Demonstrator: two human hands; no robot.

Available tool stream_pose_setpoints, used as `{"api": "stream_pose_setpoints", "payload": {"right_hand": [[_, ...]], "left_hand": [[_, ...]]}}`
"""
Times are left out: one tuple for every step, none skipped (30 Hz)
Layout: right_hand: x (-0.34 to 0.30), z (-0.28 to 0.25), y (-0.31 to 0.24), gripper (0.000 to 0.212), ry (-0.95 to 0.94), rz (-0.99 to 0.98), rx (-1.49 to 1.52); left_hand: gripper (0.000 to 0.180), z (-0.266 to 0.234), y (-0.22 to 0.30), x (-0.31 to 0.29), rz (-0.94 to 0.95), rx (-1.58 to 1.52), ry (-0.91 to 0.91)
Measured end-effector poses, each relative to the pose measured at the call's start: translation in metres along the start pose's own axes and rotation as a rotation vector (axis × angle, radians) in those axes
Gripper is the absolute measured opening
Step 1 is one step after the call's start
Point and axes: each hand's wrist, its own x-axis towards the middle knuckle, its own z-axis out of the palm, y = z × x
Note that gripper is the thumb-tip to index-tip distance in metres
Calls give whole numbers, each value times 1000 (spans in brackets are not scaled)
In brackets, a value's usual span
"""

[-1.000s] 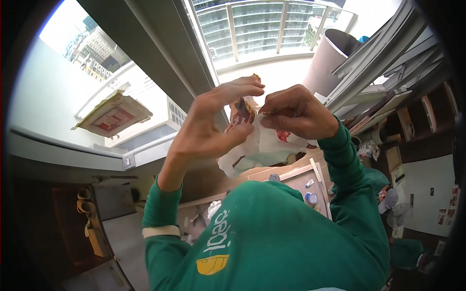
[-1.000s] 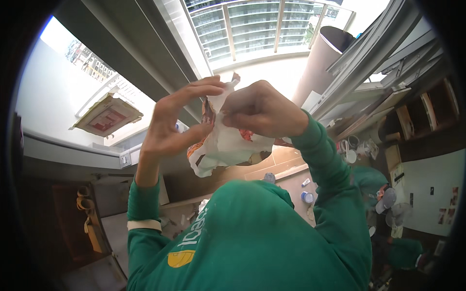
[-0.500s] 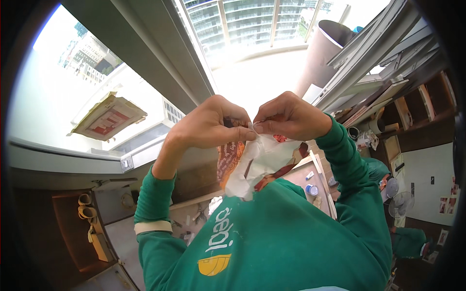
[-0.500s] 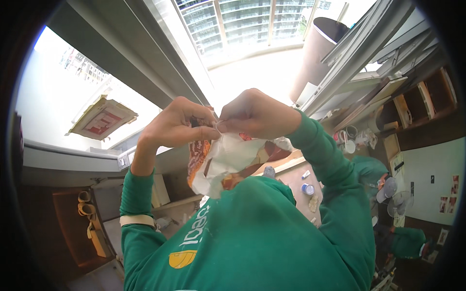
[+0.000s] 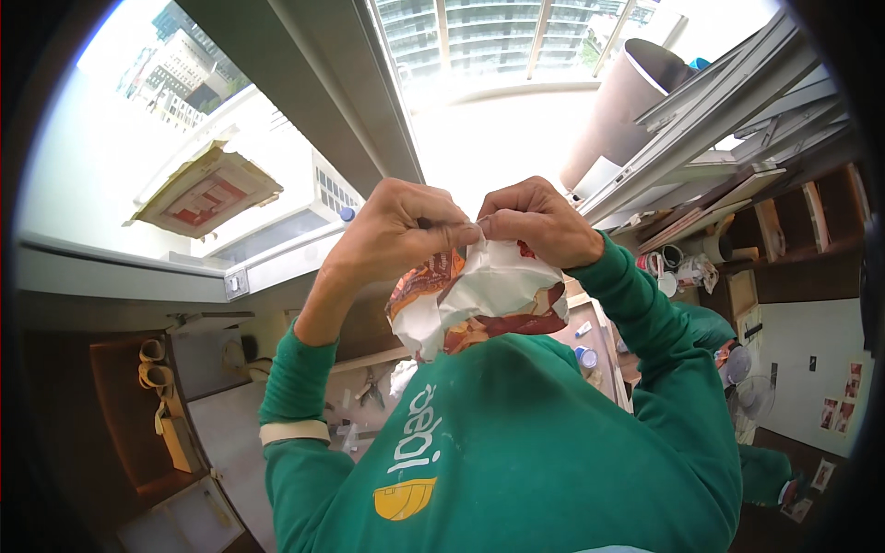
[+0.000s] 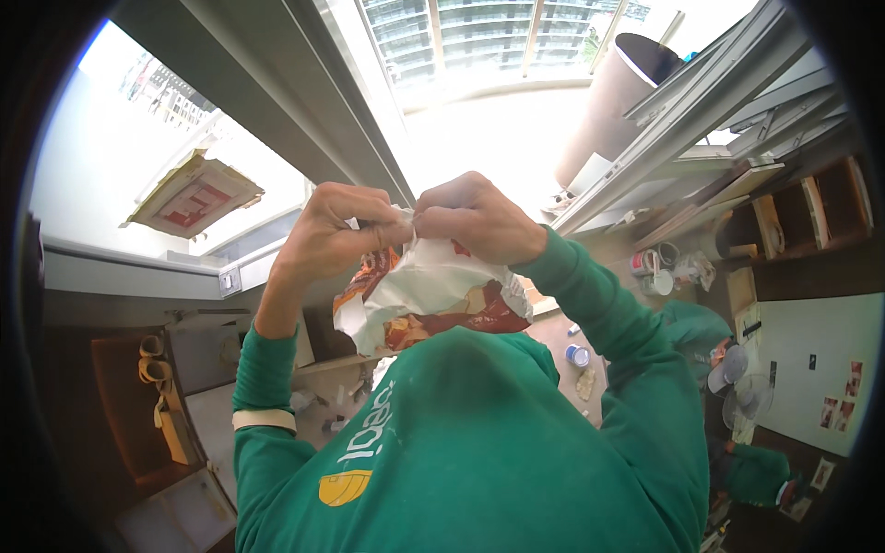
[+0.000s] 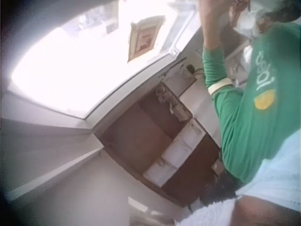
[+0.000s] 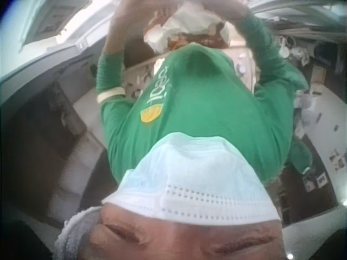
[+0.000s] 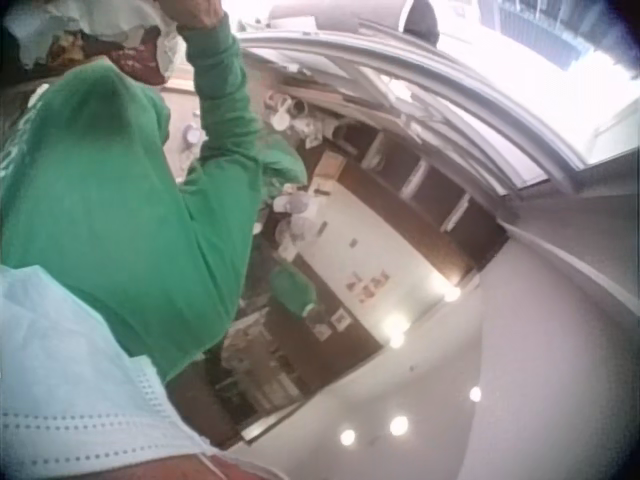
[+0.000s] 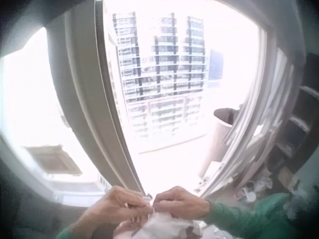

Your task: The person holds a crumpled snack bag and attempts to open it by tearing the top seal with both hands. The person repeatedly pulls and rips the packaging material to widen the opening, eventually holding the bag up to inspect the contents.

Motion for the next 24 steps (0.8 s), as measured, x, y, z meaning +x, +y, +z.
{"api": "stream_pose_setpoints", "payload": {"right_hand": [[1, 3, 3, 19, 17, 10, 52], [1, 5, 5, 19, 19, 26, 89], [2, 6, 8, 18, 25, 39, 125], [3, 6, 9, 17, 31, 52, 161], [4, 6, 10, 17, 44, 41, 146], [5, 5, 11, 17, 58, 34, 130], [5, 4, 13, 17, 73, 27, 115], [5, 4, 12, 18, 80, 23, 89], [5, 4, 10, 19, 86, 19, 64], [6, 3, 9, 21, 92, 16, 39], [6, 2, 9, 21, 70, 13, 20], [5, 1, 9, 21, 50, 11, -2], [5, 0, 9, 22, 30, 10, -24], [5, -3, 9, 22, -10, 16, -28], [6, -6, 8, 23, -53, 21, -34], [6, -9, 6, 23, -97, 26, -39], [7, -11, 3, 24, -151, 19, -31], [7, -13, -1, 25, -204, 16, -23], [7, -15, -4, 27, -256, 12, -14], [6, -17, -7, 26, -264, 20, -15], [5, -19, -9, 25, -269, 27, -16], [3, -21, -9, 24, -275, 35, -18], [2, -21, -6, 24, -251, 29, 0], [1, -20, -3, 24, -227, 21, 16]], "left_hand": [[10, 2, -2, -3, -7, -16, 36], [10, 5, -4, -6, -13, -31, 71], [9, 6, -7, -8, -15, -44, 103], [9, 6, -10, -10, -13, -15, 125], [9, 5, -12, -12, -11, 15, 146], [9, 6, -14, -14, -8, 40, 166], [8, 6, -14, -15, -6, 25, 185], [8, 6, -14, -15, -3, 10, 204], [8, 7, -15, -15, -1, -5, 224], [10, 6, -13, -15, -72, -67, 201], [11, 4, -10, -14, -143, -129, 177], [13, 1, -9, -13, -211, -192, 153], [15, -2, -11, -10, -232, -201, 94], [17, -7, -14, -5, -253, -210, 34], [19, -10, -16, -1, -274, -218, -22], [20, -10, -14, 3, -254, -207, -78], [21, -11, -9, 7, -235, -195, -134], [22, -11, -4, 10, -214, -187, -192], [21, -11, 0, 12, -179, -158, -205], [20, -11, 4, 14, -144, -129, -216], [19, -10, 5, 16, -108, -101, -230], [18, -9, 4, 16, -126, -100, -200], [17, -7, 3, 14, -144, -99, -170], [16, -6, 3, 12, -162, -95, -138]]}}
